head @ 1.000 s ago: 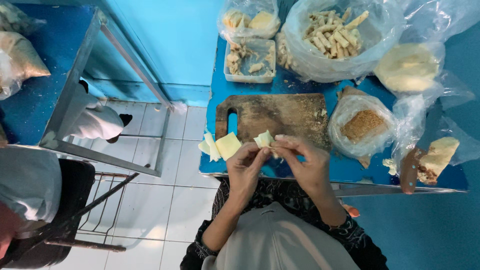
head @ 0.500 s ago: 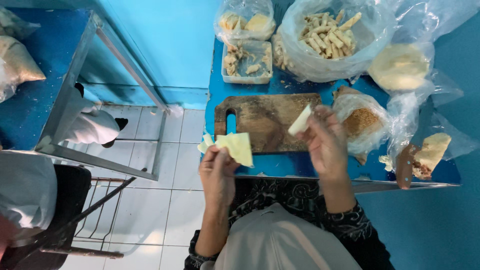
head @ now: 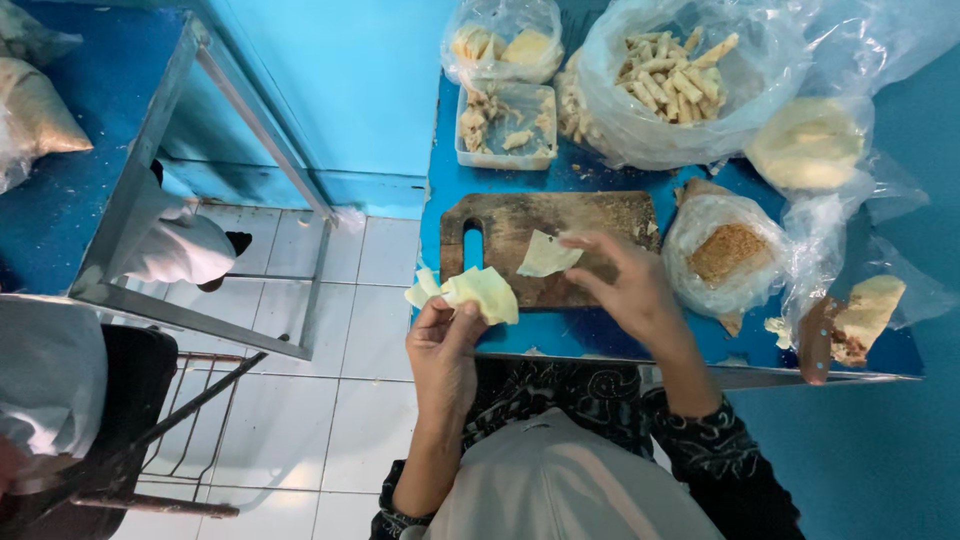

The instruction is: The person sits at a small blue table and folds thin dough wrappers by hand, pressing each folded piece closed on a wooden cutting board and setting finished pieces aside. They repeatedly take new wrappers and filling from plastic bags and containers around the board, working one piece at a time.

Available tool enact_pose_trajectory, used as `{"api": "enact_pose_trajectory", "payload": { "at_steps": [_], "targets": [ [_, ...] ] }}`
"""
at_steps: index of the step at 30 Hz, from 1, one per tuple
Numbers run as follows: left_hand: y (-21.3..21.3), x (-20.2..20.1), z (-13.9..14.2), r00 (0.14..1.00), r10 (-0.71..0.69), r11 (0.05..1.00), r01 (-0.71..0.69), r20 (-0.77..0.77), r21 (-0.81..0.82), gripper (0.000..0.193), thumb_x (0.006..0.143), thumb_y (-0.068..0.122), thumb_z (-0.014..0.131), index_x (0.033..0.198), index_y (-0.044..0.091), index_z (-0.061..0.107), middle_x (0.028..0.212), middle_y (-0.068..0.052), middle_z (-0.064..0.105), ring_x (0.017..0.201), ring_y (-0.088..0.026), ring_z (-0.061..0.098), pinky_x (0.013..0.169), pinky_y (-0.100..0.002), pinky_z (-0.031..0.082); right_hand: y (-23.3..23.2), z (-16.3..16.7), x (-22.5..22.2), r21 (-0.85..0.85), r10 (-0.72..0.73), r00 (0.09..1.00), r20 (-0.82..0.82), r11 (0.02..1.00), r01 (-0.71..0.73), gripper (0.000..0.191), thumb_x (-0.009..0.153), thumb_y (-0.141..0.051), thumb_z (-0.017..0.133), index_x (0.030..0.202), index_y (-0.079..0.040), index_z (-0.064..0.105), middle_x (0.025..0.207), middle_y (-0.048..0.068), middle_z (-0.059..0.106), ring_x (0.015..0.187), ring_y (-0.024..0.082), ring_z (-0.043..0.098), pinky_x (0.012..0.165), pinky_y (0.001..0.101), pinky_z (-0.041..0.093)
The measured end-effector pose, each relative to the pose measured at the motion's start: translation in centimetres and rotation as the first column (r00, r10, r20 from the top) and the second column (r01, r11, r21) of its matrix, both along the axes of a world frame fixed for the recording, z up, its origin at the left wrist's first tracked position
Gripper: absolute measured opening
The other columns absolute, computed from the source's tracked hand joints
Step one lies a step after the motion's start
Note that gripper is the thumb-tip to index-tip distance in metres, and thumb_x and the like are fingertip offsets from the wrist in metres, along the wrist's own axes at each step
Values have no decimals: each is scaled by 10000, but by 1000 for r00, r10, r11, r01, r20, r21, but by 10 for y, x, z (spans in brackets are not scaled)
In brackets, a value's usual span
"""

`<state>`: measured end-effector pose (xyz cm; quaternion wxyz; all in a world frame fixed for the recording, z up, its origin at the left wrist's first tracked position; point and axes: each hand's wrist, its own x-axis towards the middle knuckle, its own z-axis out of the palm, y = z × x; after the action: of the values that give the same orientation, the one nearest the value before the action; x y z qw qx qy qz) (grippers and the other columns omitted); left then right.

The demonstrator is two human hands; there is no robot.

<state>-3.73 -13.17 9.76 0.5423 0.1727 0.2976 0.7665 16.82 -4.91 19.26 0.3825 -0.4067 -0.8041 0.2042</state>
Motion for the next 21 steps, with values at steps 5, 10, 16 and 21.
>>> {"api": "enact_pose_trajectory", "payload": {
  "at_steps": [5,10,16,21],
  "targets": [
    [6,23,-1,989,-66,998,68,-130,7,105,912,-58,731,1010,-21,715,1003,-50,707,881,-100,670,809,-246,539,-41,-9,-13,-4,23,995,-98,1000,-24,308,820,-133,847,1095,-74,721,1063,60,740,890,145,743,762,281,618],
    [9,34,-2,972,-96,990,115,-214,77,13,927,-64,738,930,-59,726,992,-41,681,873,-100,650,802,-248,526,-39,-38,-15,-173,-9,969,-247,984,-36,174,910,-46,764,1079,-18,728,982,42,742,887,112,739,753,274,604],
    [10,36,-1,966,-127,990,137,-224,29,57,958,5,722,981,-45,709,955,-33,684,859,-86,644,804,-238,530,-22,-72,4,-583,-132,794,-593,751,-310,123,1010,-69,635,1067,26,688,946,65,729,834,127,710,748,277,608],
    [15,39,3,918,-77,996,87,-390,9,113,933,1,743,1038,-6,703,977,-16,721,876,-52,638,790,-218,515,-14,-85,13,-621,-237,632,-738,605,-498,145,983,-68,639,1108,3,659,1017,86,724,878,160,721,751,322,618]
  ]
}}
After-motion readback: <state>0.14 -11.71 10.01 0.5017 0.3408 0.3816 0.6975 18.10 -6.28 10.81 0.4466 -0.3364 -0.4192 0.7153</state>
